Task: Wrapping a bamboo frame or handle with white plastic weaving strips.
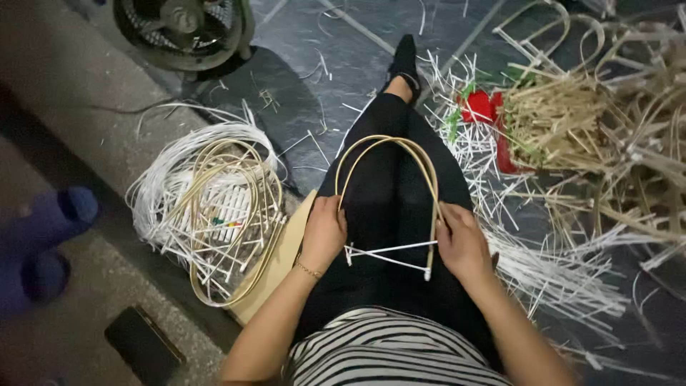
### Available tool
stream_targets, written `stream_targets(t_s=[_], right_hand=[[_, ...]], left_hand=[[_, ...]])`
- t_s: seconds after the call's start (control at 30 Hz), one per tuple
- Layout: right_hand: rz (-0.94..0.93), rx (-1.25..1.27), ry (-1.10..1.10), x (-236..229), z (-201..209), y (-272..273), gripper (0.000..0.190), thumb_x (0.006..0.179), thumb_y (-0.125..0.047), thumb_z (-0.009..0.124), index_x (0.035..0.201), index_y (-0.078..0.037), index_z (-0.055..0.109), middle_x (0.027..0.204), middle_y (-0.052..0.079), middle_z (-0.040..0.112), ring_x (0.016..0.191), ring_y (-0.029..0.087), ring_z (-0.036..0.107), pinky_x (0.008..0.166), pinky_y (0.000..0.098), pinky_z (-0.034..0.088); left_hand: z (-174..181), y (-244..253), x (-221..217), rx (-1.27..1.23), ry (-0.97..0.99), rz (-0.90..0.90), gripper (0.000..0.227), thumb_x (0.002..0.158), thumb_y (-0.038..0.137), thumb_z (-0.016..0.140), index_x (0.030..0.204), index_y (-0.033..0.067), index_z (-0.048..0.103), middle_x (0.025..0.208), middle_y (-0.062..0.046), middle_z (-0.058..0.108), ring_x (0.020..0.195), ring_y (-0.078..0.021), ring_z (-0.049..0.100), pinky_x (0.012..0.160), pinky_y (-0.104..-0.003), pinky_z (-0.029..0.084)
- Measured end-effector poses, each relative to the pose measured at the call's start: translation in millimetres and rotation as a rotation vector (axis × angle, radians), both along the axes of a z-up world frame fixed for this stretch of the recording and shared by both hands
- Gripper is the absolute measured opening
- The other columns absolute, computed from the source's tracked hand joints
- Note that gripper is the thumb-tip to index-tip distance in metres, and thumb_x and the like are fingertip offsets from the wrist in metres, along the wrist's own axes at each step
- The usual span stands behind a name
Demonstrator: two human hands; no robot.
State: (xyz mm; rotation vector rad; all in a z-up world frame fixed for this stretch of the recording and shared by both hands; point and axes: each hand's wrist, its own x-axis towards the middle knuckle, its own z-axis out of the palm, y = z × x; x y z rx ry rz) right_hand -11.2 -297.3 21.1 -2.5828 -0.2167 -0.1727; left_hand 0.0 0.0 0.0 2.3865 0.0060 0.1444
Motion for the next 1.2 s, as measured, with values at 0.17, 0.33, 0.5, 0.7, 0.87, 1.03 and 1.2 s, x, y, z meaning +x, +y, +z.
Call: stream_targets(t_s=[0.17,0.33,0.5,0.7,0.87,1.03,1.2], right_hand=[[-0.177,0.006,0.484,19,41,17,0.041,0.094,-0.029,0.066,0.13,-0.009,0.066,0.101,0.018,0.069,0.087,0.034,0.069,0.079,0.0447,0.055],[-0.114,0.021,0.399,22,19,3,0.031,0.096,-0.029,0.065,0.118,-0.008,0.069,0.093,0.013,0.07,0.085,0.033,0.069,0.075,0.0448,0.055],[-0.102,0.026,0.235,13,20,-19,0.035,0.091,-0.023,0.068,0.122,-0.006,0.066,0.101,0.018,0.068,0.079,0.032,0.07,0.068,0.0429,0.058],[0.007,-0.186,0.206,12,35,-9,0.036,0.092,-0.023,0.065,0.125,-0.008,0.065,0.11,0.017,0.07,0.079,0.036,0.071,0.067,0.047,0.058],[-0.124,-0.096,0.262,17,50,-20,0.031,0.094,-0.023,0.065,0.122,-0.008,0.066,0.107,0.015,0.07,0.083,0.034,0.073,0.07,0.0443,0.059],[-0.333,0.015,0.234,15,58,-50,0.035,0.095,-0.021,0.068,0.126,-0.006,0.066,0.102,0.019,0.067,0.075,0.027,0.072,0.069,0.0425,0.058],[-0.442,0.201,0.26,24,43,-47,0.026,0.1,-0.013,0.068,0.121,0.001,0.063,0.102,0.012,0.07,0.078,0.018,0.072,0.061,0.0324,0.058]], left_hand=[[9,-7,4,-0.084,-0.003,0.061,0.027,0.1,0.012,0.061,0.125,0.0021,0.061,0.106,-0.022,0.064,0.097,-0.0422,0.064,0.084,-0.047,0.052],[17,-9,8,-0.141,-0.028,0.046,0.036,0.1,0.01,0.06,0.135,0.0035,0.058,0.103,-0.019,0.064,0.093,-0.0393,0.065,0.083,-0.045,0.053],[40,-22,6,-0.16,-0.004,0.032,0.045,0.101,0.01,0.057,0.145,0.0116,0.057,0.104,-0.018,0.061,0.09,-0.0382,0.066,0.08,-0.045,0.055],[33,-23,27,-0.096,0.092,-0.038,0.038,0.103,0.017,0.059,0.141,0.0122,0.056,0.125,-0.022,0.069,0.108,-0.0414,0.068,0.089,-0.045,0.055],[48,-9,45,-0.169,0.081,0.077,0.044,0.104,0.013,0.053,0.147,0.0071,0.051,0.132,-0.026,0.065,0.117,-0.0419,0.066,0.098,-0.044,0.052],[8,2,40,-0.173,0.089,0.093,0.048,0.102,0.01,0.051,0.149,0.0005,0.048,0.135,-0.029,0.062,0.123,-0.0448,0.06,0.1,-0.046,0.049],[34,-21,23,-0.009,0.433,0.098,0.058,0.1,0.021,0.056,0.151,-0.0003,0.039,0.113,-0.03,0.062,0.101,-0.0435,0.063,0.088,-0.046,0.051]])
